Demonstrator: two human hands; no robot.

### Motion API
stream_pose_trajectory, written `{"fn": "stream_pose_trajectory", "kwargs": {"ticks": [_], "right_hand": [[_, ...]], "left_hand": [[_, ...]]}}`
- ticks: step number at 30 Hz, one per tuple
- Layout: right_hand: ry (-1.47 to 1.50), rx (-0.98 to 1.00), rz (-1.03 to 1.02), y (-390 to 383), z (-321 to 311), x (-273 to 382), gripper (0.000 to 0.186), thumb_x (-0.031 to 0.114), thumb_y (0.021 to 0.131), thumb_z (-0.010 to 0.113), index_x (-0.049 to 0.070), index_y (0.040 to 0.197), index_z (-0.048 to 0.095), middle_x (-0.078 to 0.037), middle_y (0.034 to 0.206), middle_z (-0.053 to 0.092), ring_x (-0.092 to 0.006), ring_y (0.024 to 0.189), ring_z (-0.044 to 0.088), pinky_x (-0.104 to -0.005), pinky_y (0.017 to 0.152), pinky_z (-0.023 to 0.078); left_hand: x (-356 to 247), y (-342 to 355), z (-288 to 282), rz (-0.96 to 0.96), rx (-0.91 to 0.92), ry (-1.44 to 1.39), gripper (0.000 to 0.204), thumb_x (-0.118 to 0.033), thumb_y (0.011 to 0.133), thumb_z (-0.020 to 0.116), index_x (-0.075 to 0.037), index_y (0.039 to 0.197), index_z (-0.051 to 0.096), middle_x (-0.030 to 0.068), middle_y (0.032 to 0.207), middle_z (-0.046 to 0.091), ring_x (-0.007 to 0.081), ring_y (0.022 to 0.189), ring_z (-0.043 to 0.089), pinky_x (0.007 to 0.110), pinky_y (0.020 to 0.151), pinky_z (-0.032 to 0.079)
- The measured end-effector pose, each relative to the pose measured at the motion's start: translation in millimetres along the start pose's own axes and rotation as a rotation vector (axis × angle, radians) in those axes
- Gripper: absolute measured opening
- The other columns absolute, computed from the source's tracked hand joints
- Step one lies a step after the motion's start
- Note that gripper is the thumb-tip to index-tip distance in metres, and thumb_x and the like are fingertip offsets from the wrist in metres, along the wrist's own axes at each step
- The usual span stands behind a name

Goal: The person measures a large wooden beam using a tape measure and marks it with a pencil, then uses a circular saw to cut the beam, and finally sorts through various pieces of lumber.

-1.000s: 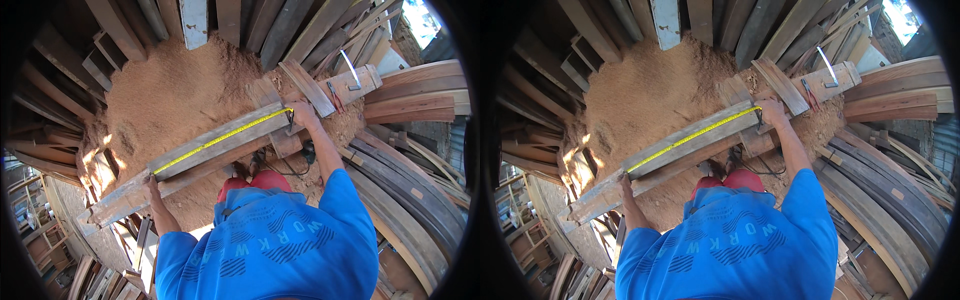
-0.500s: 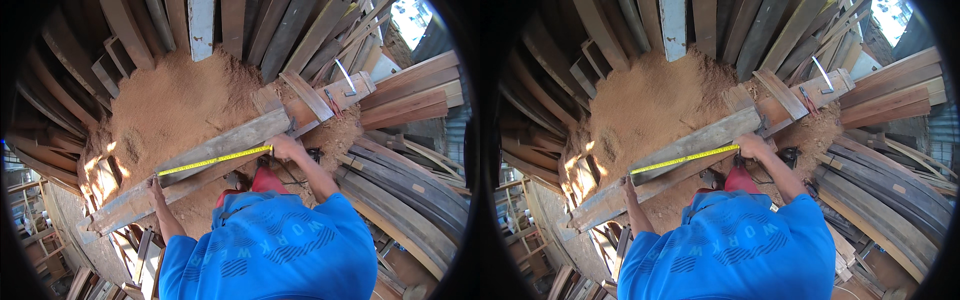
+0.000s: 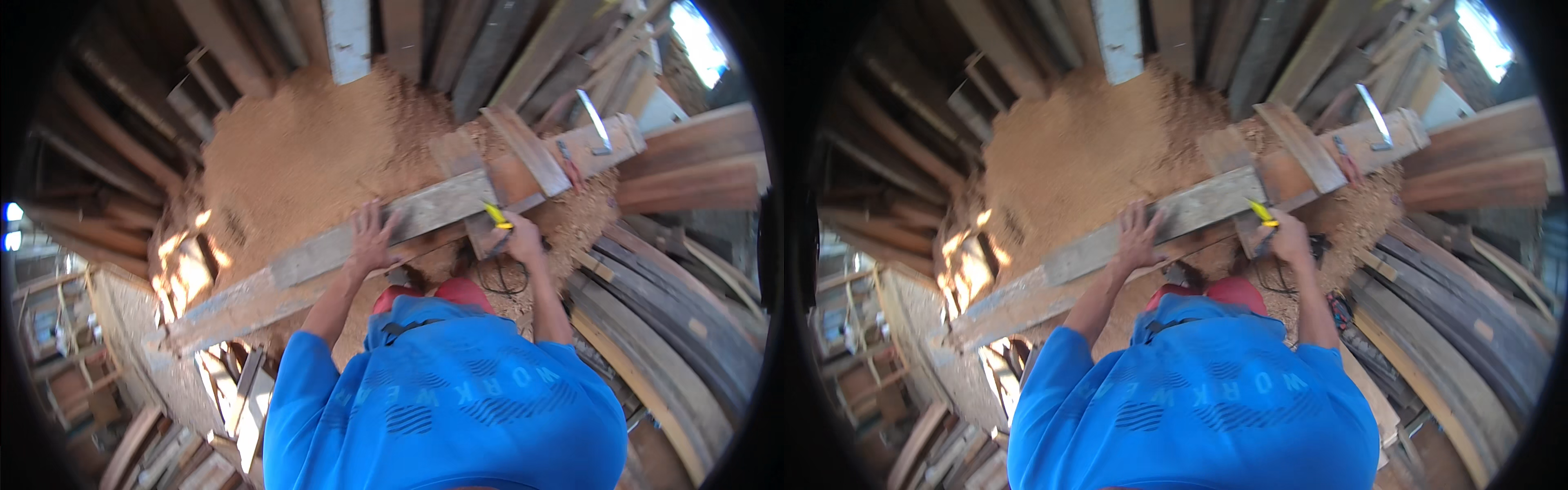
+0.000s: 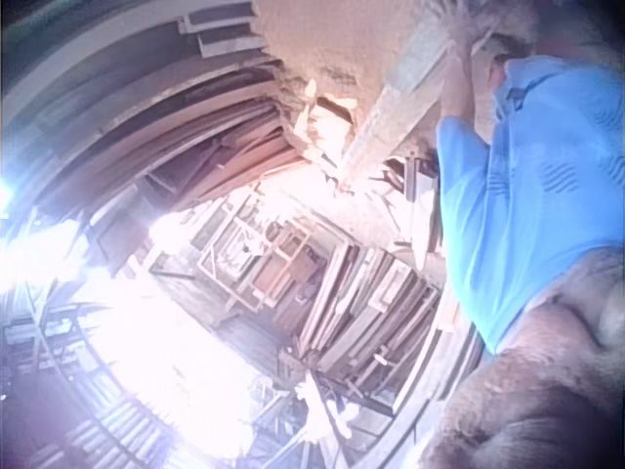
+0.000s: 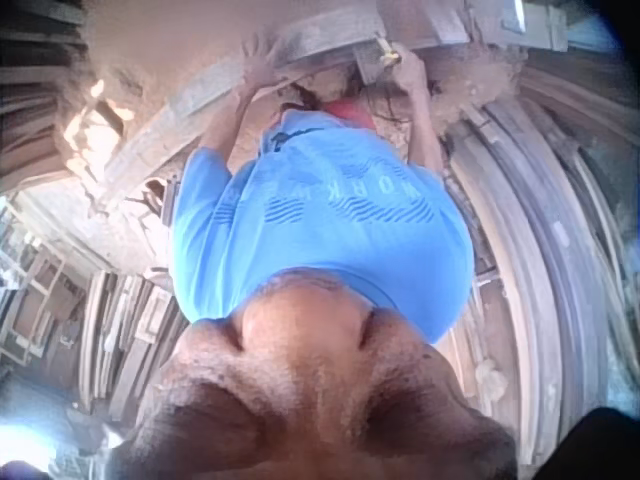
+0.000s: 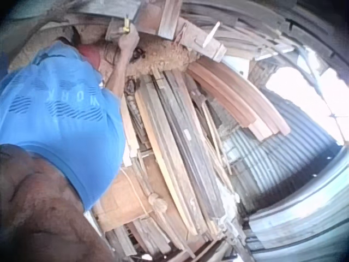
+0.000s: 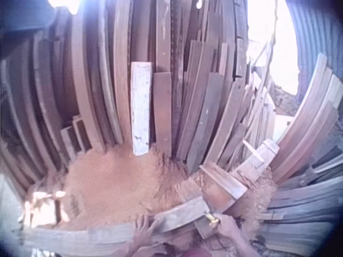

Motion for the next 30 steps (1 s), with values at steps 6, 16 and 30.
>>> {"fn": "stream_pose_trajectory", "kwargs": {"ticks": [6,16,30], "right_hand": [[-0.197,-0.076,0.27,-6.3,-64.8,-95.7,0.058,0.038,0.092,0.074,-0.001,0.135,0.064,-0.028,0.125,0.07,-0.0436,0.119,0.067,-0.0472,0.103,0.053],[-0.383,-0.254,0.428,125.4,-160.7,-228.9,0.052,0.033,0.091,0.075,0.01,0.135,0.059,-0.024,0.126,0.067,-0.0465,0.119,0.063,-0.056,0.095,0.052],[-0.317,-0.189,0.748,223.4,-235.2,-366.0,0.06,0.048,0.09,0.076,0.011,0.136,0.061,-0.021,0.141,0.059,-0.0437,0.134,0.054,-0.0554,0.109,0.046]], "left_hand": [[-32.5,61.8,-0.9,-0.074,0.075,0.039,0.127,-0.051,0.062,0.091,-0.035,0.167,0.021,0.0272,0.151,0.04,0.0462,0.137,0.042,0.065,0.114,0.032],[-37.2,89.1,7.8,-0.13,0.291,0.083,0.136,-0.042,0.054,0.095,-0.038,0.167,0.019,0.0236,0.138,0.045,0.0444,0.128,0.045,0.058,0.108,0.035],[-58.2,93.1,34.2,-0.273,0.33,0.123,0.135,-0.046,0.053,0.094,-0.022,0.166,0.022,0.025,0.147,0.036,0.0469,0.136,0.036,0.06,0.116,0.028]]}}
Point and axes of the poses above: each hand's wrist, its own y-axis towards the middle knuckle, its own z-axis out of the palm, x = y × z, the point moved 10 cm from there along y, towards the middle knuckle
